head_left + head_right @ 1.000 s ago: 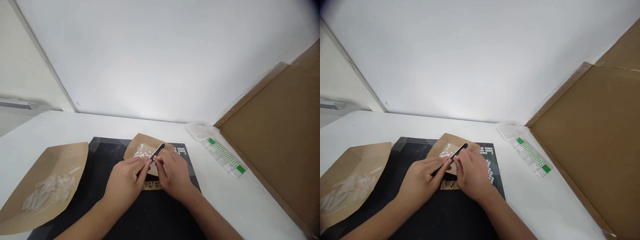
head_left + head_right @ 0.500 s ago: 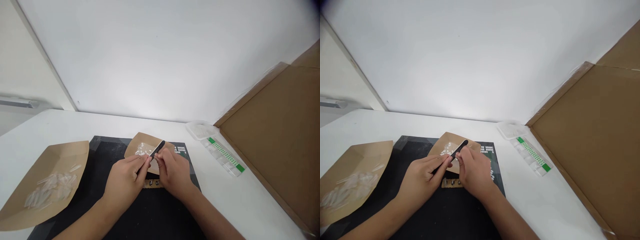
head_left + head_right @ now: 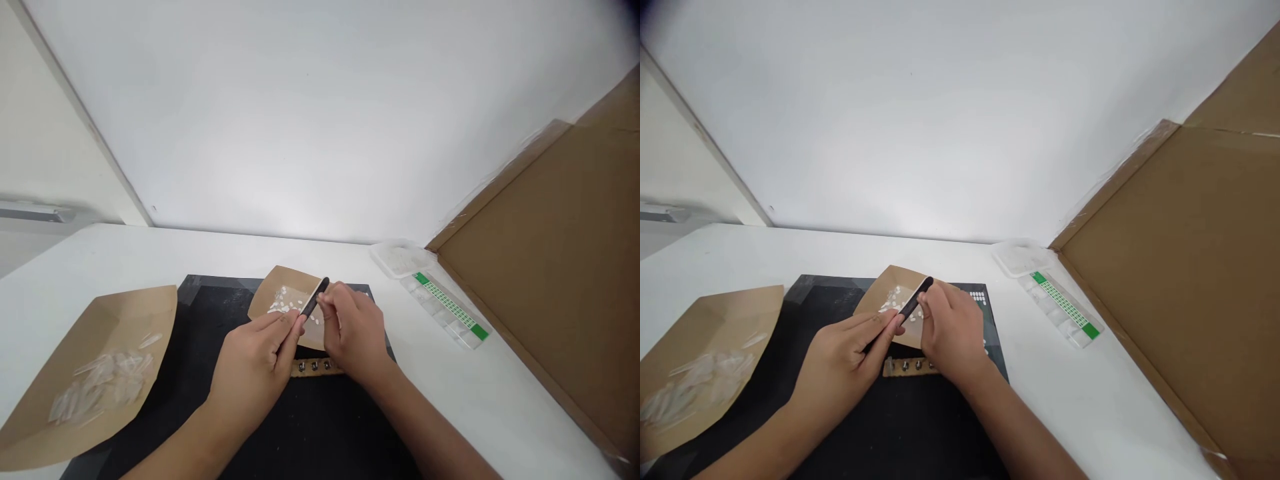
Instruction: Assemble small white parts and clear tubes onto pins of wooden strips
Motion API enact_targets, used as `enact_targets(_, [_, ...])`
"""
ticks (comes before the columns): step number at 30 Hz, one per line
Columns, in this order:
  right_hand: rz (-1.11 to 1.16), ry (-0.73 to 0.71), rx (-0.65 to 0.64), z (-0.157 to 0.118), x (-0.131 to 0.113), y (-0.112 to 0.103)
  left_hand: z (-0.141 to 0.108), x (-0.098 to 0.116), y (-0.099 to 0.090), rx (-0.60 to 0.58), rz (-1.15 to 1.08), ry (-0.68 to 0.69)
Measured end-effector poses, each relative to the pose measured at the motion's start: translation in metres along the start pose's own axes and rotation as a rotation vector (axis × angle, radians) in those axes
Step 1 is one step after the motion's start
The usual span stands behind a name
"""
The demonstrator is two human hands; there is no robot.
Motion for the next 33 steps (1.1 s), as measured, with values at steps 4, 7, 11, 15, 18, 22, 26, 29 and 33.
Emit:
enact_targets(4, [0.046, -0.028, -0.080, 0.000, -0.002, 0.006, -0.001, 0.000, 0.002, -0.032, -0.003, -0.010])
enact_targets(7, [0.033, 0.024, -0.036, 0.002, 0.004, 0.001, -0.001, 0.000, -0.001, -0.005, -0.017, -0.011])
enact_targets(11, [0.076, 0.016, -0.095, 0.000, 0.002, 0.006, -0.001, 0.000, -0.002, -0.001, 0.000, 0.004])
enact_targets(15, [0.027, 0.029, -0.058, -0.001, 0.004, 0.004, 0.001, 0.001, -0.003, 0.014, 0.000, 0.019])
enact_targets(18, [0.024, 0.044, -0.035, 0.000, 0.009, 0.003, 0.001, 0.000, -0.001, -0.007, 0.009, 0.010])
enact_targets(22, [0.028, 0.002, -0.082, -0.001, 0.006, 0.007, 0.000, 0.000, 0.000, -0.018, 0.002, 0.008])
enact_targets(26, [-0.024, -0.003, -0.011, -0.001, 0.002, 0.001, 0.000, -0.001, -0.002, 0.005, -0.001, 0.015])
enact_targets(29, [-0.009, -0.038, -0.059, -0.005, -0.005, 0.005, -0.001, -0.002, 0.000, -0.022, 0.023, 0.014])
enact_targets(33, [-0.012, 0.056, 0.030, -0.004, 0.002, -0.005, -0.001, 0.002, -0.004, 0.005, -0.007, 0.030])
Point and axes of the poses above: each hand's wrist, its own z-axis towards the middle knuckle, its own y-axis out of the palm, x = y × z, the point moved 9 cm from there along z, towards the middle knuckle, and after that the axes turned 8 degrees about x, right-handed, at the moved point
